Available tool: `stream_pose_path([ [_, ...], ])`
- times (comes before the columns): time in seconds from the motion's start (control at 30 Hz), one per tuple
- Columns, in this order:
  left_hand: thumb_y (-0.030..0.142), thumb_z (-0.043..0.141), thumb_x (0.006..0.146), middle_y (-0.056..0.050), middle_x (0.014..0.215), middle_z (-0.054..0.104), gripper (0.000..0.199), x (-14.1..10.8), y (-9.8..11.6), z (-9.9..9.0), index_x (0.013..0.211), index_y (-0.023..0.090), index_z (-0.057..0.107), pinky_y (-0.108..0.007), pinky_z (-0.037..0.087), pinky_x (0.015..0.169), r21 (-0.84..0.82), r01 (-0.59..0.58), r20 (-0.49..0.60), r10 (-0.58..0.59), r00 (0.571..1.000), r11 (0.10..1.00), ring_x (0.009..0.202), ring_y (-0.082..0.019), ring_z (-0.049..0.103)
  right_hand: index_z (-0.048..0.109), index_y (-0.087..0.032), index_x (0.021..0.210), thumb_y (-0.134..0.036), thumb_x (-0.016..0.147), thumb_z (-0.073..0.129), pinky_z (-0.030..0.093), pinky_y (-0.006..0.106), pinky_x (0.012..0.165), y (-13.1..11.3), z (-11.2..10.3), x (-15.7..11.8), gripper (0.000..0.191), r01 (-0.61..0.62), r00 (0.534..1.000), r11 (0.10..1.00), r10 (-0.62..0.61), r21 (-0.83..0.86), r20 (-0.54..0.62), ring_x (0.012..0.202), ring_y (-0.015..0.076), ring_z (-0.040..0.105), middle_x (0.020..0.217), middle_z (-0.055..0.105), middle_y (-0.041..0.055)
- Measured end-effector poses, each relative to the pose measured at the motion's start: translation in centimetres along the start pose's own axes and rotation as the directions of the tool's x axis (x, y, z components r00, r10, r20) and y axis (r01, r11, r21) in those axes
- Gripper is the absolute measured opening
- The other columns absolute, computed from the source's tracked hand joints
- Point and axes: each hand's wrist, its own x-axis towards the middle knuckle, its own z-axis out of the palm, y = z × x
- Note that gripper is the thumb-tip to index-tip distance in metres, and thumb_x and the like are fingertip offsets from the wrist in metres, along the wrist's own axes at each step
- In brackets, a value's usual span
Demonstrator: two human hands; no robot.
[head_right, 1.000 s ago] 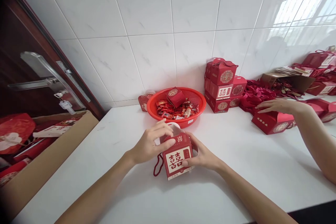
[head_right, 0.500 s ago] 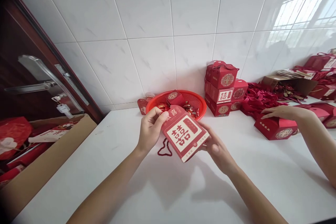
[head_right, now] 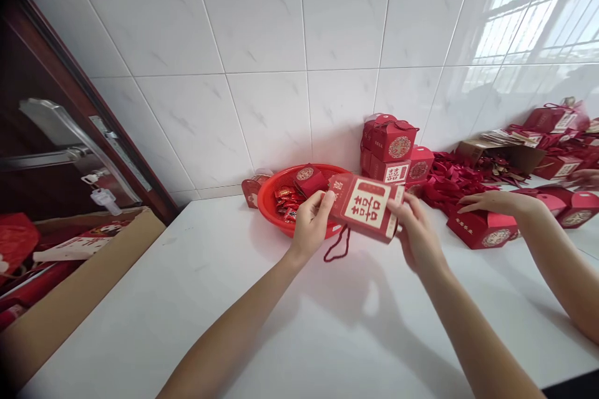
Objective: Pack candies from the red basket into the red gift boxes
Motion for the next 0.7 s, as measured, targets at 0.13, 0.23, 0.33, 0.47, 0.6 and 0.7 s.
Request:
stream_pose_path([
  [0.13, 0.04, 0.054, 0.095, -0.007, 0.117, 0.069, 0.023, 0.1, -0.2, 0.7, 0.107, 0.021, 0.06, -0.03, 0.045, 0.1, -0.257, 0.128, 0.037, -0.123, 0.992, 0.958, 0.113, -0.02, 0.062, 0.061, -0.023, 0.11, -0.049, 0.073, 0.075, 0.058, 0.036, 0.068, -5.1, 2.4, 5.5, 0.047, 0.19, 0.982, 0.923, -0.175, -0.334, 0.073, 0.086, 0.0269, 0.072, 0.098, 0.072, 0.0053],
  [0.23, 0.031, 0.062, 0.087, -0.011, 0.125, 0.067, 0.025, 0.0, -0.9, 0.8, 0.11, 0.02, 0.059, -0.039, 0.042, 0.108, -0.301, 0.323, 0.122, -0.3, 0.946, 0.897, 0.12, -0.025, 0.061, 0.067, -0.018, 0.108, -0.045, 0.074, 0.074, 0.055, 0.038, 0.074, -7.9, 5.4, 8.4, 0.044, 0.27, 0.963, 0.714, -0.202, -0.646, 0.18, 0.089, 0.0266, 0.068, 0.099, 0.071, 0.0076],
  [0.33, 0.025, 0.072, 0.078, -0.013, 0.121, 0.067, 0.031, 0.2, -1.2, 0.1, 0.105, 0.019, 0.057, -0.045, 0.042, 0.109, -0.29, 0.467, 0.133, -0.448, 0.884, 0.835, 0.12, -0.027, 0.061, 0.071, -0.016, 0.109, -0.046, 0.072, 0.075, 0.052, 0.036, 0.076, -8.9, 7.9, 9.7, 0.048, 0.339, 0.941, 0.553, -0.181, -0.761, 0.288, 0.092, 0.0269, 0.066, 0.1, 0.071, 0.0085],
  [0.47, 0.019, 0.074, 0.074, -0.011, 0.115, 0.064, 0.035, 0.6, -0.9, -0.7, 0.105, 0.02, 0.058, -0.045, 0.045, 0.106, -0.347, 0.541, 0.138, -0.528, 0.838, 0.766, 0.119, -0.026, 0.06, 0.072, -0.016, 0.109, -0.05, 0.072, 0.073, 0.049, 0.036, 0.075, -9.5, 9.6, 10.1, 0.05, 0.361, 0.933, 0.471, -0.197, -0.805, 0.302, 0.093, 0.0274, 0.065, 0.101, 0.07, 0.0094],
  [0.6, 0.015, 0.07, 0.074, -0.009, 0.108, 0.061, 0.041, 0.8, -0.6, -0.7, 0.112, 0.02, 0.056, -0.041, 0.051, 0.1, -0.375, 0.569, 0.114, -0.573, 0.812, 0.731, 0.107, -0.022, 0.064, 0.072, -0.017, 0.102, -0.052, 0.07, 0.076, 0.05, 0.039, 0.075, -10.4, 10.3, 10.0, 0.047, 0.342, 0.939, 0.378, -0.17, -0.86, 0.299, 0.092, 0.0295, 0.065, 0.098, 0.07, 0.0102],
  [0.7, 0.019, 0.07, 0.075, -0.006, 0.105, 0.063, 0.037, 0.8, -0.5, -0.8, 0.11, 0.021, 0.058, -0.041, 0.051, 0.099, -0.388, 0.541, 0.119, -0.542, 0.832, 0.746, 0.101, -0.021, 0.065, 0.071, -0.02, 0.101, -0.05, 0.072, 0.077, 0.052, 0.038, 0.072, -10.7, 9.8, 9.6, 0.042, 0.333, 0.943, 0.513, -0.163, -0.792, 0.291, 0.091, 0.0295, 0.066, 0.099, 0.07, 0.0097],
])
